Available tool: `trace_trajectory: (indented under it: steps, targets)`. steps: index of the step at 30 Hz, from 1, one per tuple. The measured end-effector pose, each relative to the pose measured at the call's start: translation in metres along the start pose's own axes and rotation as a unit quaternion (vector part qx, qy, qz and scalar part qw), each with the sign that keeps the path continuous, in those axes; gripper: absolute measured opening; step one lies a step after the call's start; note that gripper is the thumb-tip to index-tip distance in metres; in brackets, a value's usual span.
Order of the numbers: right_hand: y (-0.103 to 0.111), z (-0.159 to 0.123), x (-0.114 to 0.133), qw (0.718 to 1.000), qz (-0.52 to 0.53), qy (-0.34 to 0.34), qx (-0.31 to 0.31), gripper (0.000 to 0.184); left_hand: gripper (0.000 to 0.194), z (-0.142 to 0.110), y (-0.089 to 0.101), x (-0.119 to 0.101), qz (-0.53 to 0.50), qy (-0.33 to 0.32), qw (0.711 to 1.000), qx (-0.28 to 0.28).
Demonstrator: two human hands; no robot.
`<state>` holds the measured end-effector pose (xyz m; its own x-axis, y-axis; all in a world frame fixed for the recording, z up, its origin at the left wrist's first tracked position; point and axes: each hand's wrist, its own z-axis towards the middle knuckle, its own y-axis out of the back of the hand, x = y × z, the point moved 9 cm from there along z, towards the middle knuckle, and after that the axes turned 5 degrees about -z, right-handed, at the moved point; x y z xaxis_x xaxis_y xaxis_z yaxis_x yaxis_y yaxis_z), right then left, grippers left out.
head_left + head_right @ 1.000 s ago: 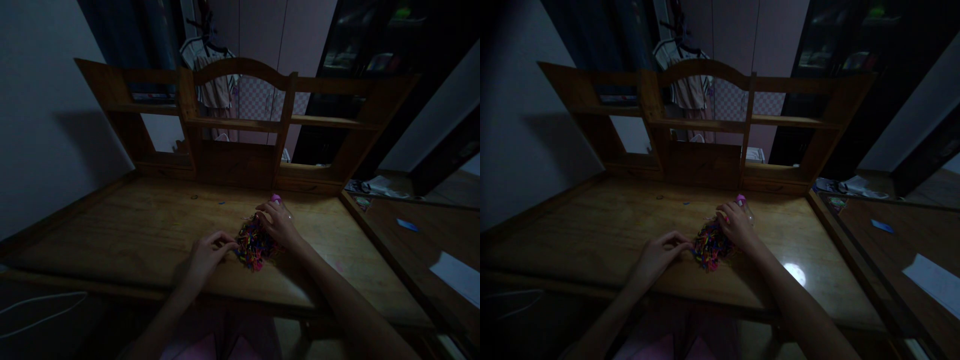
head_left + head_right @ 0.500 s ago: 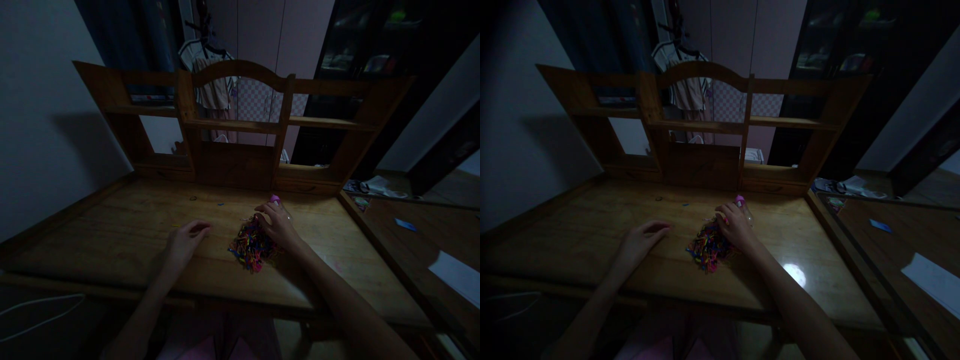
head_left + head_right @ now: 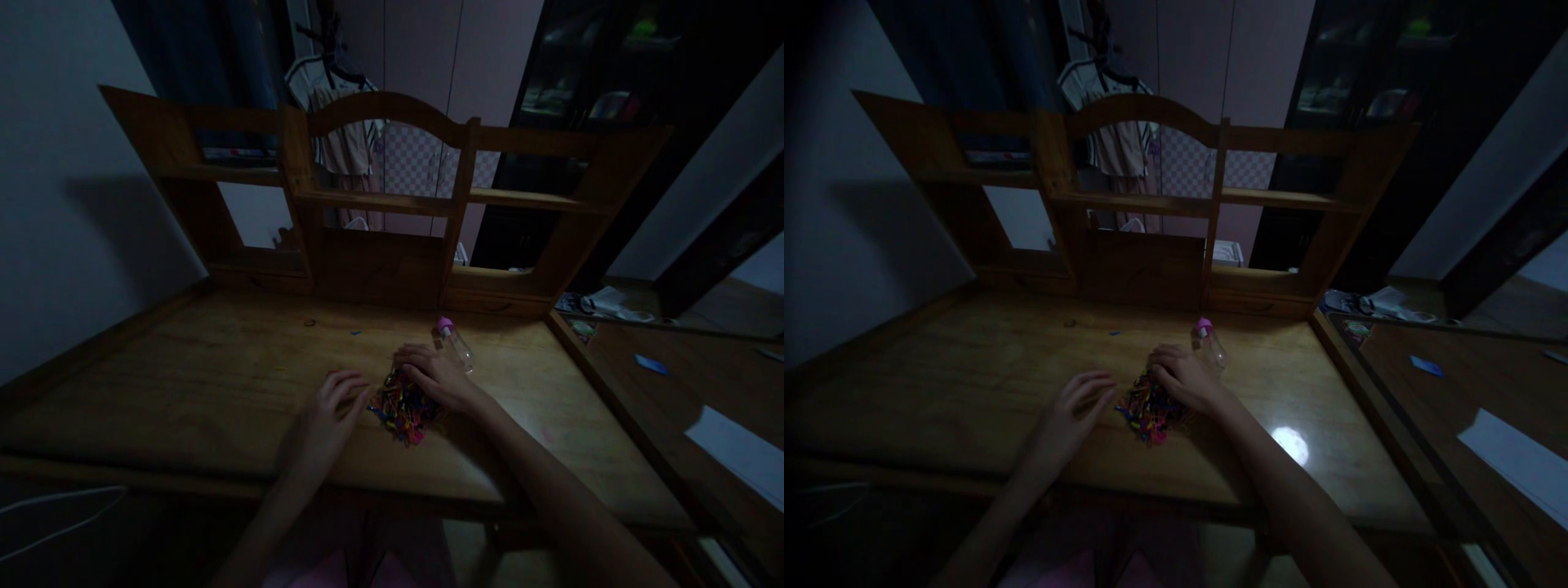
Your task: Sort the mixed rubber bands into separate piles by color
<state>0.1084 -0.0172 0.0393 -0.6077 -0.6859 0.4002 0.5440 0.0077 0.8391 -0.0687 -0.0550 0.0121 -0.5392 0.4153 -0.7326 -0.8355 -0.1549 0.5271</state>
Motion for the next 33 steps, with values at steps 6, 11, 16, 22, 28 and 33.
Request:
trace_trajectory:
  steps: [6,11,16,22,28,33]
  targets:
    - [-0.006,0.003,-0.003,0.999,0.018,-0.026,-0.004,0.042,0.02,0.0,-0.001,0.005,-0.065,0.031,0.997,0.014]
    - [0.0,0.003,-0.006,0.998,0.02,-0.058,-0.002,0.045,0.02,0.0,-0.001,0.01,-0.073,0.034,0.997,0.02]
    - [0.004,-0.001,-0.019,0.994,0.013,-0.113,0.007,0.048,0.021,-0.001,-0.002,0.011,-0.08,0.041,0.996,0.023]
    - [0.018,-0.003,-0.022,0.988,0.035,-0.146,-0.031,0.049,0.022,-0.002,-0.003,0.014,-0.079,0.05,0.995,0.031]
    - [0.027,0.004,-0.016,0.988,0.081,-0.1,-0.087,0.035,0.028,0.003,-0.004,0.011,-0.085,0.068,0.993,0.035]
    - [0.017,0.005,-0.022,0.983,0.127,-0.095,-0.097,0.036,0.045,0.045,-0.031,-0.005,-0.101,0.048,0.987,0.116]
